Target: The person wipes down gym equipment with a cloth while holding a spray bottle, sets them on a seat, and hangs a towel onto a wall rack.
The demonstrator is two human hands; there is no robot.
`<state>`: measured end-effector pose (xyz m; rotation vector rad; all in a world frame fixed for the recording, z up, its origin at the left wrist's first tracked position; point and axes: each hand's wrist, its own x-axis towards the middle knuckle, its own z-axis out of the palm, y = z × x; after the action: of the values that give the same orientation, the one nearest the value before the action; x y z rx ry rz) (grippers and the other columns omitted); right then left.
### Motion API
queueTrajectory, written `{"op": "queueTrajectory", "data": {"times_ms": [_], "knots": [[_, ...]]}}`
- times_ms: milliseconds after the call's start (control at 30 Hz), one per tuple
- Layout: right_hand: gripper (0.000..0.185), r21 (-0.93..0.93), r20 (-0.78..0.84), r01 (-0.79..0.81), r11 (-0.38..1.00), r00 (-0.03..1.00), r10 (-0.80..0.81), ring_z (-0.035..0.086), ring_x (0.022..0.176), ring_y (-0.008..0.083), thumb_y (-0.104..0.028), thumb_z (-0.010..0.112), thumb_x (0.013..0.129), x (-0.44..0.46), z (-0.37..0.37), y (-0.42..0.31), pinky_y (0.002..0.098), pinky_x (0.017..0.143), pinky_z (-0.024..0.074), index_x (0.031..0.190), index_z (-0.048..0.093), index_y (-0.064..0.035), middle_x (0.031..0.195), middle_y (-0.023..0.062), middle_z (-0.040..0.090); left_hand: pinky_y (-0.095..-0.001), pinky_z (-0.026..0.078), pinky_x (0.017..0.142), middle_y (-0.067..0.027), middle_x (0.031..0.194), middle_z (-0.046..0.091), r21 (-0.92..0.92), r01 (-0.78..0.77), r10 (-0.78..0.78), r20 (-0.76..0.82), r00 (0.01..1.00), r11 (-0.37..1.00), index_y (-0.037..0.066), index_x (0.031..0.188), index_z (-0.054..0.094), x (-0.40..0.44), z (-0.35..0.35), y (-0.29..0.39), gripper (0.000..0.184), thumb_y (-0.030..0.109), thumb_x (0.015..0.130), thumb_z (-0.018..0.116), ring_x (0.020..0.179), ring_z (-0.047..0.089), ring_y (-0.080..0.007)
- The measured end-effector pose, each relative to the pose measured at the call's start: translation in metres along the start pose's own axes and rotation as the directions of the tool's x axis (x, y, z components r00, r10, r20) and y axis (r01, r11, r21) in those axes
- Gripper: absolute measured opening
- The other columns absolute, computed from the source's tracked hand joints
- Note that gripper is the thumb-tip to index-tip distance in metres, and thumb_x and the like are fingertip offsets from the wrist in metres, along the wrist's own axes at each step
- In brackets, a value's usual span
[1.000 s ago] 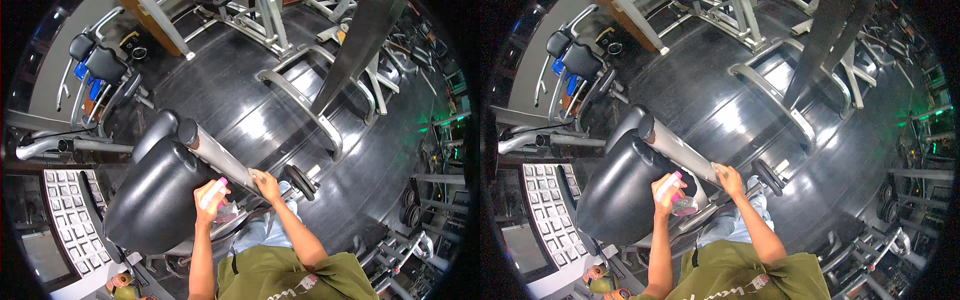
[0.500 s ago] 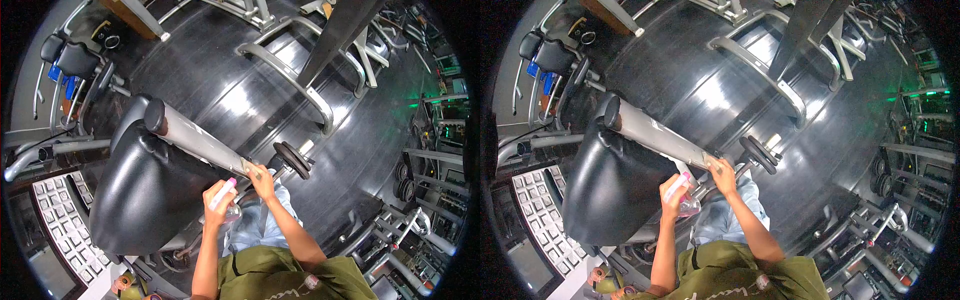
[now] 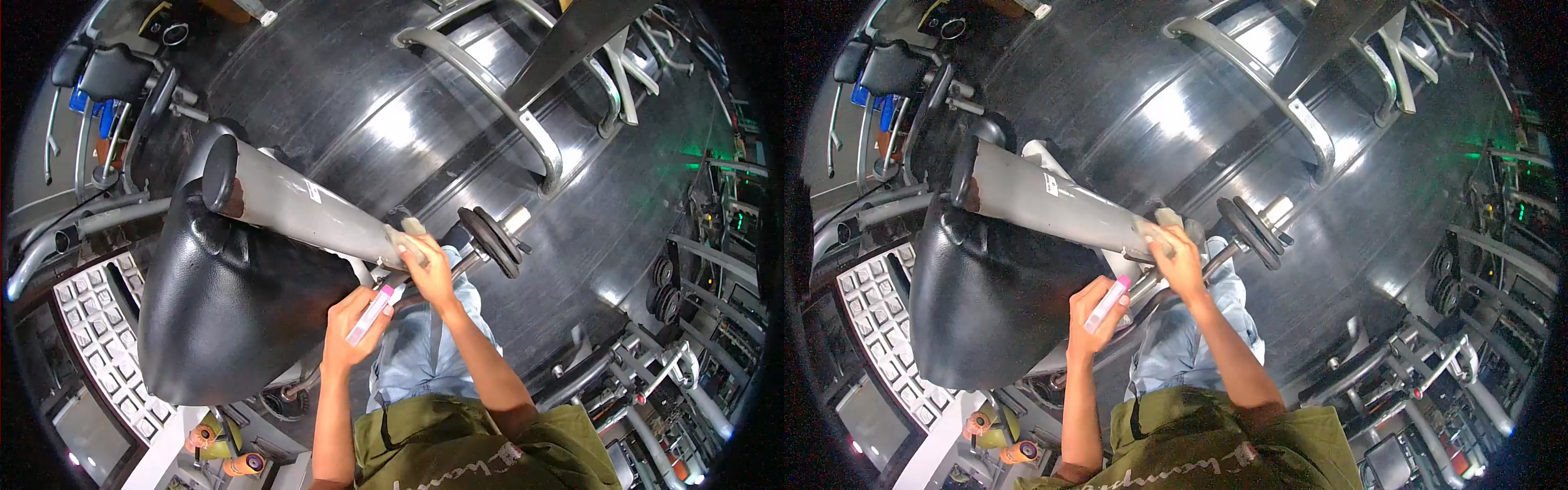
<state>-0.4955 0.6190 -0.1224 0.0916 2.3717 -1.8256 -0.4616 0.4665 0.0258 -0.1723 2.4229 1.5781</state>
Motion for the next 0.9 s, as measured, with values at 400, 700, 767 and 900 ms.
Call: {"op": "queueTrajectory", "data": {"times_ms": [400,700,767,900], "knots": [[0.032,0.081,0.326,-0.109,0.991,0.942,0.076,0.065,0.1,0.0327,-0.032,0.063,0.09,0.086,0.015,-0.042,0.0379,0.089,0.0484,0.113,0.071,-0.0109,0.103,0.0135,0.067,-0.0315,0.044,0.056,-0.0091,0.069,0.061,0.086,-0.046,0.047,-0.008,0.999,0.995,0.0,0.081,0.066,-0.005,-0.002,-0.016,0.018,0.018,0.082,0.067,0.06,0.057,-0.0219],[0.041,-0.387,0.32,-0.236,0.891,0.872,0.37,0.062,0.108,0.0356,-0.042,0.059,0.09,0.062,-0.002,0.058,0.042,0.096,0.0472,0.115,0.071,-0.0122,0.113,0.014,0.067,-0.031,0.043,0.056,-0.0104,0.069,0.056,0.079,-0.08,0.079,0.013,0.997,0.994,0.0,0.08,0.062,-0.006,-0.004,-0.019,0.012,0.008,0.078,0.07,0.059,0.053,-0.0238],[0.04,-0.397,0.346,-0.173,0.901,0.881,0.322,0.062,0.107,0.0356,-0.042,0.059,0.09,0.068,-0.001,0.053,0.0427,0.096,0.0472,0.114,0.071,-0.0127,0.113,0.0136,0.067,-0.0309,0.043,0.056,-0.0104,0.07,0.057,0.086,-0.074,0.073,0.016,0.997,0.994,0.0,0.08,0.062,-0.006,-0.004,-0.021,0.012,0.009,0.078,0.07,0.059,0.054,-0.0236],[0.034,-0.212,0.314,-0.111,0.971,0.933,0.175,0.064,0.101,0.0324,-0.033,0.061,0.09,0.065,-0.004,-0.021,0.0393,0.089,0.0487,0.115,0.07,-0.0114,0.104,0.0125,0.067,-0.0304,0.044,0.056,-0.0105,0.07,0.058,0.107,-0.114,0.114,0.011,0.993,0.988,-0.001,0.081,0.063,-0.006,-0.003,-0.022,0.013,0.009,0.077,0.07,0.059,0.055,-0.0232]]}}
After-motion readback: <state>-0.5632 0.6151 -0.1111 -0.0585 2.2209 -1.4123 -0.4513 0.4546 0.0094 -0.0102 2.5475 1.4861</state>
